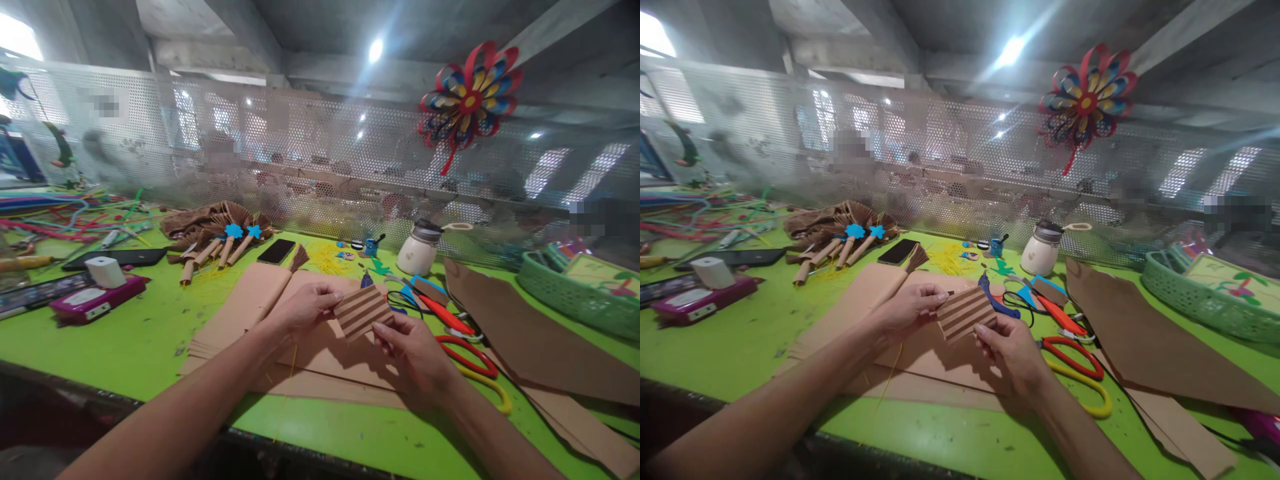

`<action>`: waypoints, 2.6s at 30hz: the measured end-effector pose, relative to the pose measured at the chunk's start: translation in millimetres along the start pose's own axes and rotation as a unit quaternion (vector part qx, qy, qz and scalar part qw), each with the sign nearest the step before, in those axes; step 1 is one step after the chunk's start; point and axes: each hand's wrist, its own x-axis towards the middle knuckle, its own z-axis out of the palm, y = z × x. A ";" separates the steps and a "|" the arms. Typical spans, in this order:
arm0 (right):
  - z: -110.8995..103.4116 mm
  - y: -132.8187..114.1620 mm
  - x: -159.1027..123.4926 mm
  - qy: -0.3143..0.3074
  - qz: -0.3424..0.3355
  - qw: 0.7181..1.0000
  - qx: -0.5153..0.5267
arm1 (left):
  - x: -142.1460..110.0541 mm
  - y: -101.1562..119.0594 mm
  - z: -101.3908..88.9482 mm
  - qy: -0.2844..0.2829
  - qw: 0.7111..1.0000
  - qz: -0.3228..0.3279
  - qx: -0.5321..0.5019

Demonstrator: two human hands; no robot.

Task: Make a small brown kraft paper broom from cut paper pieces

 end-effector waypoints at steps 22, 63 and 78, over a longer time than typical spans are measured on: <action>-15.2 -14.3 4.9 0.041 -0.038 0.996 0.064 | -2.4 4.9 1.1 -0.027 0.999 -0.015 0.020; 0.8 -3.2 5.3 0.078 0.005 0.992 0.104 | -3.4 -27.9 10.3 -0.061 0.989 0.049 0.125; 2.2 -7.3 -2.0 0.190 -0.147 0.935 -0.262 | 0.6 -19.4 6.8 0.104 0.993 0.045 0.042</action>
